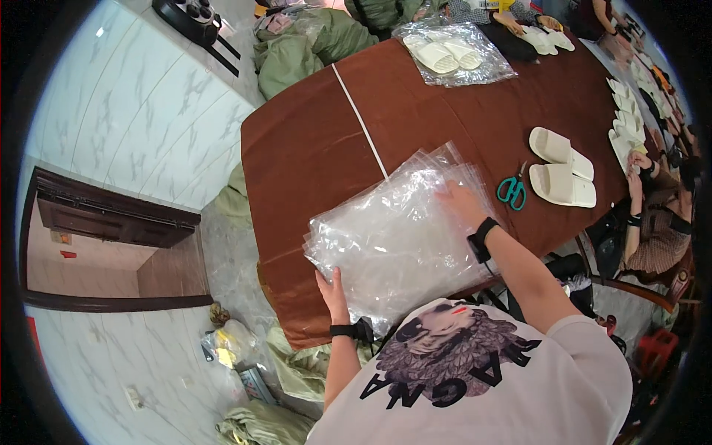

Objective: Packing shoes into plastic bags and organizing them on a table in a manufacturing facility.

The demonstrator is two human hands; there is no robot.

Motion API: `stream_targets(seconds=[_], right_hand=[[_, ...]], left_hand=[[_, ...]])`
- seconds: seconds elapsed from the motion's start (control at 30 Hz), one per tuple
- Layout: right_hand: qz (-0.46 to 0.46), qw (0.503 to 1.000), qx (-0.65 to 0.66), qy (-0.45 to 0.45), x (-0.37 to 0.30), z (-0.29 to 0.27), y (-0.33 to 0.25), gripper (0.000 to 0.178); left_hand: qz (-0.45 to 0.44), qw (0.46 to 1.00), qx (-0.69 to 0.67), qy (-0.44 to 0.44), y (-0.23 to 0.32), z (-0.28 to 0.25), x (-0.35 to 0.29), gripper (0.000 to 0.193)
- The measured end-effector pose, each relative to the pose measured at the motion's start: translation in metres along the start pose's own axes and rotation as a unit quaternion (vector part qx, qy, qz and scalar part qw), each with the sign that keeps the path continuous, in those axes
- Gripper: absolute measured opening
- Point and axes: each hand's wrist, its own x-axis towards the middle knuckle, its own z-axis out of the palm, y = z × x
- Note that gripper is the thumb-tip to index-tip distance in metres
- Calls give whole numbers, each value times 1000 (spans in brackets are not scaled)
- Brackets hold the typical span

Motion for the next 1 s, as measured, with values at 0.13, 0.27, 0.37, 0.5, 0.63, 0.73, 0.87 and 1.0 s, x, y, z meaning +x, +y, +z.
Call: stream_targets(seconds=[0.13,0.27,0.37,0.5,0.63,0.73,0.87,1.0], right_hand=[[24,992,111,-46,7,26,15,43],[-60,993,26,95,6,40,19,46],[15,990,123,70,7,41,15,48],[51,981,113,150,7,40,13,43],[50,996,68,9,-8,29,14,35],[34,991,34,122,-22,38,30,31],[42,990,43,130,-27,27,13,42],[122,973,189,61,-17,27,12,59]], left_hand=[[15,999,-44,-14,2,-1,0,72],[46,997,-42,-43,-6,-4,-1,70],[49,997,-48,-39,-10,-2,0,70],[51,997,-36,-33,-12,0,0,73],[29,999,12,-27,-16,-5,1,79],[21,998,54,-29,-18,-6,1,83],[8,994,104,-22,-17,-8,-1,86],[21,997,65,-46,-13,-4,0,86]])
